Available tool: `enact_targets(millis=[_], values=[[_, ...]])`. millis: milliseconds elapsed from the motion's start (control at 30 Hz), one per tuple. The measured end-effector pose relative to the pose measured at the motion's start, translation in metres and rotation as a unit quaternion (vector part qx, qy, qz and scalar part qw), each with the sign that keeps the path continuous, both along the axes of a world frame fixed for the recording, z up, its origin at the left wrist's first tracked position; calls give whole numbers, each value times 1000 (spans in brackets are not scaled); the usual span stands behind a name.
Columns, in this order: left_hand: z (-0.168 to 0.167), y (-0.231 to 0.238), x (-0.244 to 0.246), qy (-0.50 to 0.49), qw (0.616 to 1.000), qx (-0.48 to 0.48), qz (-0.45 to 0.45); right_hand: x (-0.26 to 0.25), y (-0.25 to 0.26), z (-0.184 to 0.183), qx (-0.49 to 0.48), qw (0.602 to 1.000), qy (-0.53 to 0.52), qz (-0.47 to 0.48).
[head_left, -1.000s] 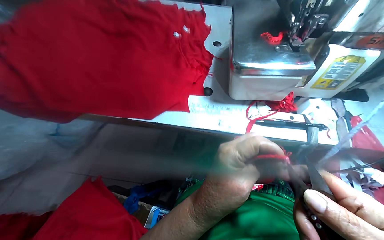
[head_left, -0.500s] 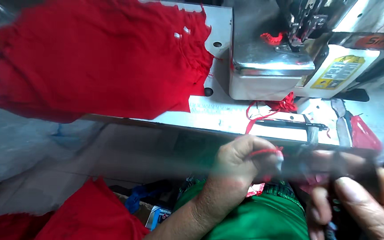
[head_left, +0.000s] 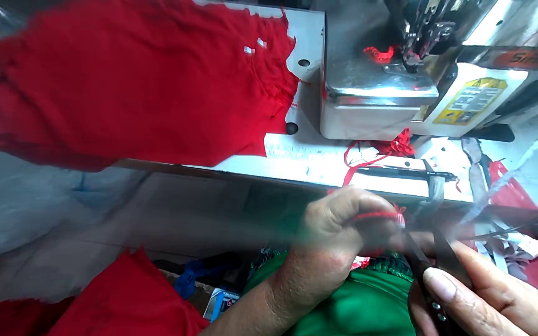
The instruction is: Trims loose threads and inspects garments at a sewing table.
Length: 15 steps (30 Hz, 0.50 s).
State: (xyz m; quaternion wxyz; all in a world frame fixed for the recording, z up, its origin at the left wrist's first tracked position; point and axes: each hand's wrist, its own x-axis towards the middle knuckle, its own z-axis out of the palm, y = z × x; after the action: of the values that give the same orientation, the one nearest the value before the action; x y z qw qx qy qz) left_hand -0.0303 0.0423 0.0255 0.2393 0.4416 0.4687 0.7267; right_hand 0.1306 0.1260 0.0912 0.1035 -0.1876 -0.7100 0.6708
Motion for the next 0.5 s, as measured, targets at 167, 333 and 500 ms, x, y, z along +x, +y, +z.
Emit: enact_targets(millis=[167,333,500], values=[[0,1,-1,1,1000,5,-4,0,1,0,-6,1000,-5,5],[0,0,-1,5,1000,9,-13,1,3,-1,-40,999,3,9],[0,1,-2,13,1000,16,-19,1,4,0,-42,999,-1,12]])
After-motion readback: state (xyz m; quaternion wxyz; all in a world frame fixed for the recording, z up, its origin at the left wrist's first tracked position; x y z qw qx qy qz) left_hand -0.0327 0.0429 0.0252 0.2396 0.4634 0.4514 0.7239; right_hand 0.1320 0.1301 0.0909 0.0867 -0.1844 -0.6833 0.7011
